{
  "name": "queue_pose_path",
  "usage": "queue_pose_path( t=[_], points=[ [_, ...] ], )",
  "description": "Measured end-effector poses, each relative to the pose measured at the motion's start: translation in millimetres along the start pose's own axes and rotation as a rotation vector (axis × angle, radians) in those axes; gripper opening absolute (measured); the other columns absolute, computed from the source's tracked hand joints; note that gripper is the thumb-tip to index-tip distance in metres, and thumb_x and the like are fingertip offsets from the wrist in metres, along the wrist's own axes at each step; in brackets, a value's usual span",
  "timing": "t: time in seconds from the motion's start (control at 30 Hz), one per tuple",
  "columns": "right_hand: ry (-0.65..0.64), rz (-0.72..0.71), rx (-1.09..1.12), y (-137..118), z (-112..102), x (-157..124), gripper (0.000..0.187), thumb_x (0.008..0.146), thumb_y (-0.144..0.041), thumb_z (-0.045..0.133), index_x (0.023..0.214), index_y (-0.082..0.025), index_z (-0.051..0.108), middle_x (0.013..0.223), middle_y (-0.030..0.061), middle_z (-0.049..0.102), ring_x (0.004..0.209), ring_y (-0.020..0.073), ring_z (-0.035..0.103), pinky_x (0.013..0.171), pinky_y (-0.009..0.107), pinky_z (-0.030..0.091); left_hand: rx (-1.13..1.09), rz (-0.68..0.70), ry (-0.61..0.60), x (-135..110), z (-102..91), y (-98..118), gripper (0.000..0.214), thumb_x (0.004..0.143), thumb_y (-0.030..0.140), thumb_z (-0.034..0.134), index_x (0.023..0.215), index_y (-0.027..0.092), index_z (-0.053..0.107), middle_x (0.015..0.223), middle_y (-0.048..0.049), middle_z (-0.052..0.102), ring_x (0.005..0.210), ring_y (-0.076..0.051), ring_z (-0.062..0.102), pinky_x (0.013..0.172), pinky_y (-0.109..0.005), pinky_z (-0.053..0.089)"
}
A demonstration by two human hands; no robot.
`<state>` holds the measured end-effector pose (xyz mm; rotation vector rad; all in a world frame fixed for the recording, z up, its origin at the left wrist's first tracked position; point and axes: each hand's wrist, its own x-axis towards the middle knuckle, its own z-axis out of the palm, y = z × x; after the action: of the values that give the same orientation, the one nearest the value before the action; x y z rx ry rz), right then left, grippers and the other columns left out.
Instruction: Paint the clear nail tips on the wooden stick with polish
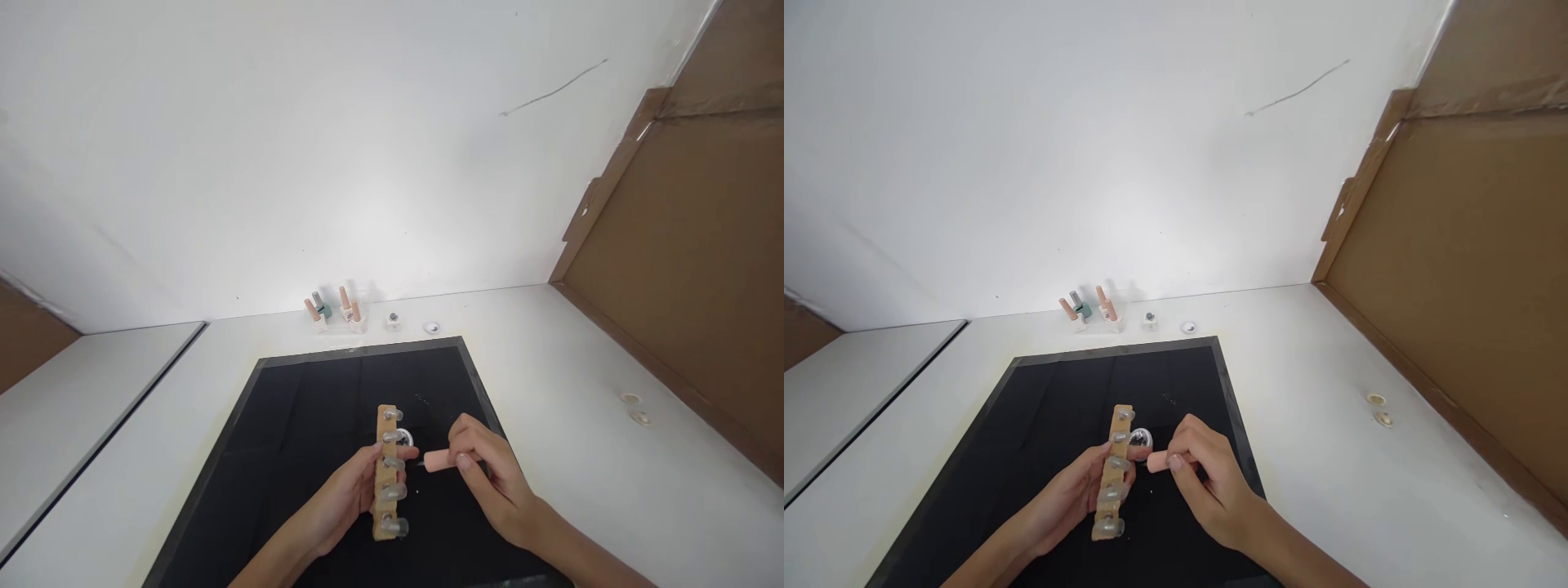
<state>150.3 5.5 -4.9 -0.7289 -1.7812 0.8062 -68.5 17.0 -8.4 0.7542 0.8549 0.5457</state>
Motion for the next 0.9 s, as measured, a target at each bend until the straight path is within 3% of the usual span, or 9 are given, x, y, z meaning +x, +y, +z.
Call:
queue_pose_path(
  t=[0.2,0.47,0.73,0.9],
  points=[
    [0.064,0.008,0.002,-1.8,-0.3,-0.3,0.013,0.093,-0.017,0.039,0.093,-0.023,0.05,0.078,0.001,0.044,0.071,0.0164,0.045,0.06,0.028,0.037,0.035,0.005,-0.01,1.2,-0.5,1.0,0.05,0.087,0.051,0.038,0.107,0.014,0.066,0.077,-0.0027,0.052,0.069,-0.014,0.046,0.069,-0.028,0.033],
    [0.025,0.043,0.014,0.3,-0.6,-0.6,0.019,0.092,-0.016,0.04,0.105,-0.027,0.05,0.087,0.0028,0.044,0.07,0.0162,0.045,0.056,0.028,0.039,0.114,-0.03,-0.032,0.8,-0.5,-0.4,0.055,0.088,0.053,0.034,0.106,0.013,0.067,0.075,-0.0025,0.048,0.069,-0.015,0.045,0.069,-0.028,0.032],
    [0.112,0.039,-0.001,-0.8,-0.6,-1.2,0.014,0.093,-0.017,0.041,0.096,-0.024,0.052,0.083,0.0023,0.045,0.075,0.0167,0.046,0.063,0.029,0.04,0.109,-0.025,-0.036,0.0,2.4,3.7,0.053,0.087,0.052,0.036,0.106,0.013,0.067,0.077,-0.0031,0.048,0.073,-0.016,0.045,0.07,-0.029,0.032],
    [0.192,0.219,0.224,2.6,0.7,-1.0,0.011,0.094,-0.027,0.044,0.09,-0.023,0.053,0.08,-0.0002,0.044,0.06,0.0114,0.043,0.053,0.026,0.038,0.099,0.034,-0.067,-1.8,2.5,3.8,0.048,0.088,0.048,0.038,0.111,0.015,0.064,0.079,-0.0038,0.05,0.074,-0.017,0.047,0.071,-0.031,0.033]
  ],
)
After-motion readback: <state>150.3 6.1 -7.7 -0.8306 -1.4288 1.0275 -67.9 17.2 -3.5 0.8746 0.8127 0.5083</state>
